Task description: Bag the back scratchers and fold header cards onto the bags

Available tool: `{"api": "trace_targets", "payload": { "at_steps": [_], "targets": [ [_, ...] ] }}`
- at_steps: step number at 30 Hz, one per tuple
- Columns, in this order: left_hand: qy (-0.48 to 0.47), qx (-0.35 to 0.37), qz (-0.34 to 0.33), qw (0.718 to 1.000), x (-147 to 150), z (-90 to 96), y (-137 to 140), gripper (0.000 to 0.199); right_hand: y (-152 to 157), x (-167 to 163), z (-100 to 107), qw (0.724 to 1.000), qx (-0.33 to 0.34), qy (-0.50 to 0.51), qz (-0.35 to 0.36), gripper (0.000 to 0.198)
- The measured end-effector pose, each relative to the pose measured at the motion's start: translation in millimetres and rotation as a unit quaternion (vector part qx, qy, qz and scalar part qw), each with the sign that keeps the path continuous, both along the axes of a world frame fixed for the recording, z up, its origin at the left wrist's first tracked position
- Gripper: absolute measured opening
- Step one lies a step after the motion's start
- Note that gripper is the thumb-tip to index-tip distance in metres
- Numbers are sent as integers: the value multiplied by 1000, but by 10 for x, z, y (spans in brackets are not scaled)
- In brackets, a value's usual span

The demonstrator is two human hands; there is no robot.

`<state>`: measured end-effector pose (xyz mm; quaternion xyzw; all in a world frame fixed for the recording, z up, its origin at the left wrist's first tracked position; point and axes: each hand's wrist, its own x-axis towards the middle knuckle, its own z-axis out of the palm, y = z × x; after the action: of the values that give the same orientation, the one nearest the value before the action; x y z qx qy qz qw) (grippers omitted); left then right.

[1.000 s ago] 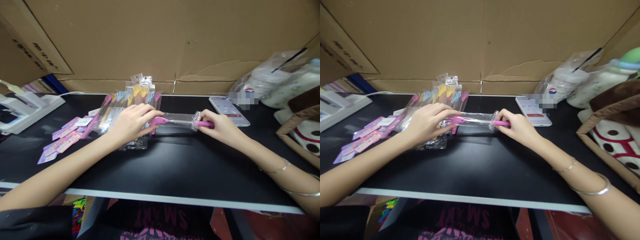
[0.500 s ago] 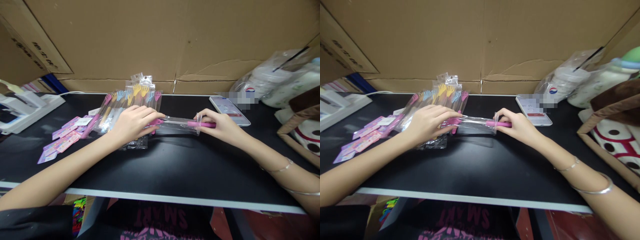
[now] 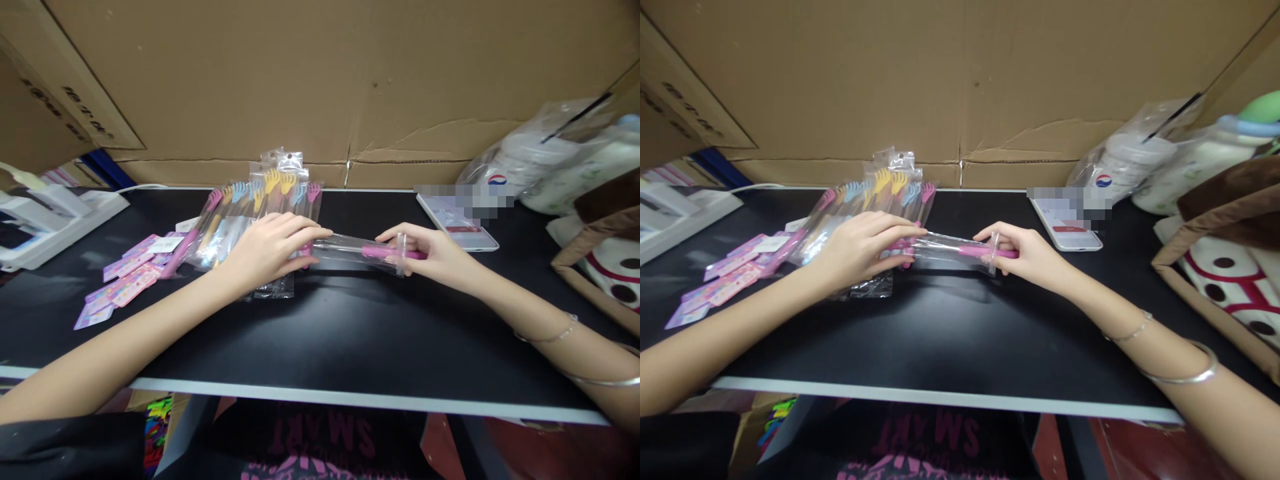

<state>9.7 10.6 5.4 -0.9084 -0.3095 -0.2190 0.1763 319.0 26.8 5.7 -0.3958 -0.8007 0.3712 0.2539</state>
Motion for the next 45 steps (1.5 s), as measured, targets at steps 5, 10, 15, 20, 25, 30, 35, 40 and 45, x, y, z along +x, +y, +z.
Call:
{"api": "trace_targets", "payload": {
  "at_steps": [5,10,15,20,25,30,35,40,45],
  "targets": [
    [34,36,65,997,-60,85,10,45,37,43,43,999,12,13,-41,44],
    [18,25,72,997,-85,96,32,43,74,83,48,997,8,41,-58,43],
    [23,8,47,999,-62,100,31,32,80,79,15,998,23,33,-48,44],
    [8,6,30,999,-62,89,29,31,90,66,4,997,2,71,-44,43],
    [-4,-42,45,998,-78,105,18,37,86,51,26,985,-14,147,-91,43],
    [-11,-67,92,993,-89,128,19,50,112,66,2,970,-29,217,-104,39],
    [-19,-85,116,989,-68,112,-2,48,122,56,-9,964,-43,236,-117,41],
    [-31,-71,82,994,-53,85,-13,35,99,39,-39,966,-38,226,-124,38],
    [-31,-65,38,997,-53,59,-3,32,94,36,-152,976,-25,182,-120,37]
  ]
}}
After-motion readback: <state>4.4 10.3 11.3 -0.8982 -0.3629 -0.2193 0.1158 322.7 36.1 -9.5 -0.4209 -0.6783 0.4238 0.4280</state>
